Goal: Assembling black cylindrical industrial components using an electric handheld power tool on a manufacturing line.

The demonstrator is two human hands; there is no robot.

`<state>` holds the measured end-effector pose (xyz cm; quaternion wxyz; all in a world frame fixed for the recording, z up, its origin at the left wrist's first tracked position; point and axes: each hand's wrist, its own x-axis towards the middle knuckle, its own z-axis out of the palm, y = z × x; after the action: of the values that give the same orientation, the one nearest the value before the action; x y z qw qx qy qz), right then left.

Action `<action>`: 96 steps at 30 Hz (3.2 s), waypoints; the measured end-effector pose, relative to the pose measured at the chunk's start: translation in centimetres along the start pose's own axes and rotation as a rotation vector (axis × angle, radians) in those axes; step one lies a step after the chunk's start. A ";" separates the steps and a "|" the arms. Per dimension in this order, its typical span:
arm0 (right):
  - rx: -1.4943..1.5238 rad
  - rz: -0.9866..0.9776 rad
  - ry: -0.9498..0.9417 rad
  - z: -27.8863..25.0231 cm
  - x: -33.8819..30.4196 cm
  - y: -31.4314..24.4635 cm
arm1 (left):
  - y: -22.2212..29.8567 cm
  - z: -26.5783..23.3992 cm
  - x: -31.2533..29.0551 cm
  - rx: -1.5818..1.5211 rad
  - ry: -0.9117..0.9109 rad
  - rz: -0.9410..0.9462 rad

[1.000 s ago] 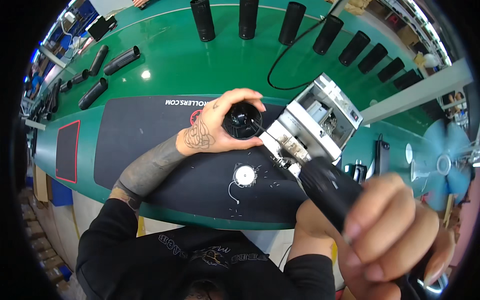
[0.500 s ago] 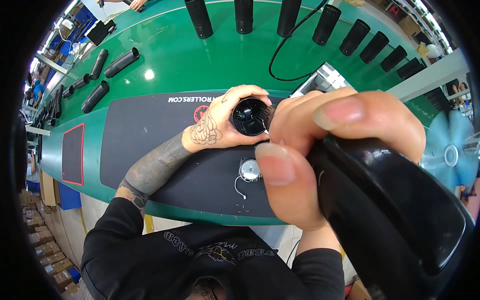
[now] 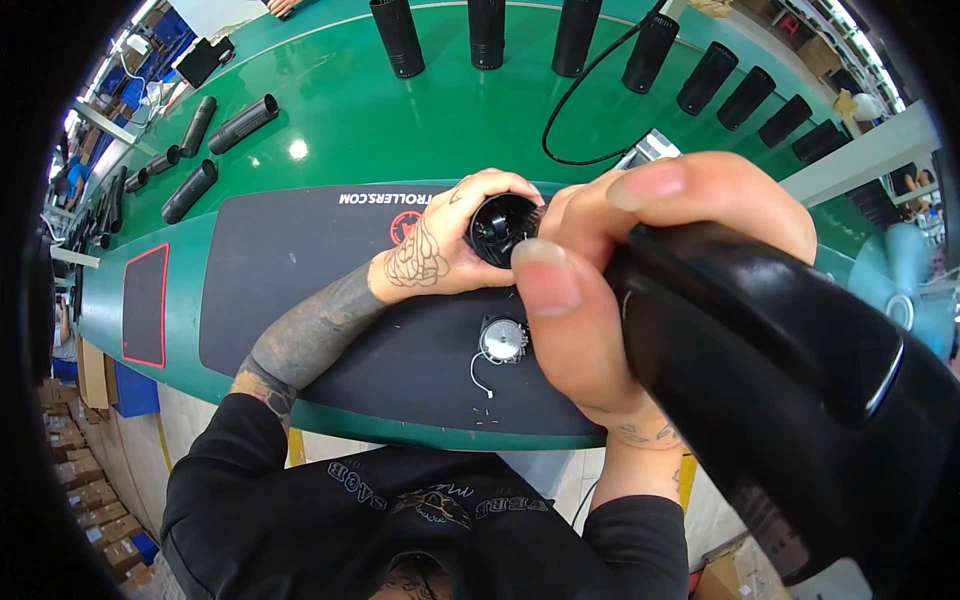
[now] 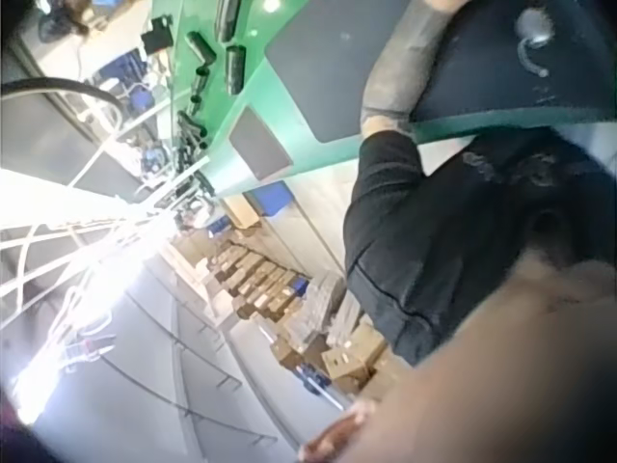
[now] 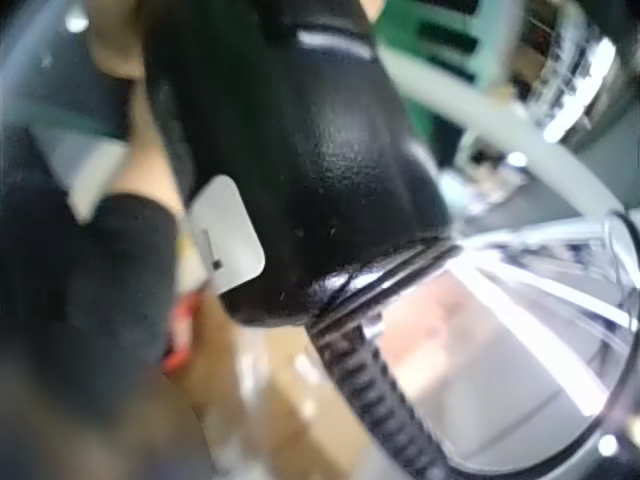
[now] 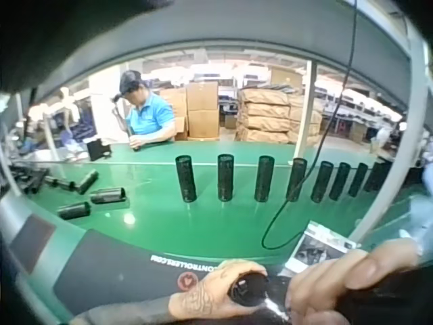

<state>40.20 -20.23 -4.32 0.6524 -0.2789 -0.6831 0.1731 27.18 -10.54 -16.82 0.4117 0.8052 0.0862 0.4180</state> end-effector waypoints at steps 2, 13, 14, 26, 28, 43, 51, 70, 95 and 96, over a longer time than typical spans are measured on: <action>-0.010 0.020 0.031 0.3 -0.1 -0.1 | 0.0 0.1 0.0 -0.030 0.003 -0.020; -0.119 0.148 0.067 1.3 -0.4 -1.4 | 0.6 0.4 -0.5 -0.012 0.040 0.006; -0.171 0.131 0.183 1.3 -0.7 -2.3 | 0.5 0.5 -0.4 -0.026 0.040 0.013; 0.234 -0.062 0.086 -3.6 -4.3 -10.6 | -6.7 0.3 -5.9 -0.020 -0.031 -0.075; 0.135 0.103 -0.070 -3.0 -3.8 -9.4 | -6.7 0.4 -5.8 -0.020 0.000 -0.044; 0.739 -0.056 0.008 -3.1 -3.8 -8.8 | -8.3 0.3 -6.2 0.019 0.077 -0.014; 0.248 -0.090 0.089 1.2 -3.9 -6.5 | -8.0 0.4 -6.0 0.028 0.103 -0.012; 0.067 -0.001 0.039 3.5 -4.1 0.1 | -7.8 0.3 -6.6 -0.014 0.097 -0.053; 0.544 0.289 0.032 -1.2 -4.4 -7.5 | -8.4 0.8 -6.6 0.103 0.109 0.006; 0.552 0.286 0.032 -1.3 -4.4 -7.5 | -8.5 1.0 -6.6 0.048 0.118 0.000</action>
<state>40.29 -29.01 -3.22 0.6831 -0.1872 -0.5538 0.4377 25.44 -8.83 -27.30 0.3866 0.7886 0.1203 0.4627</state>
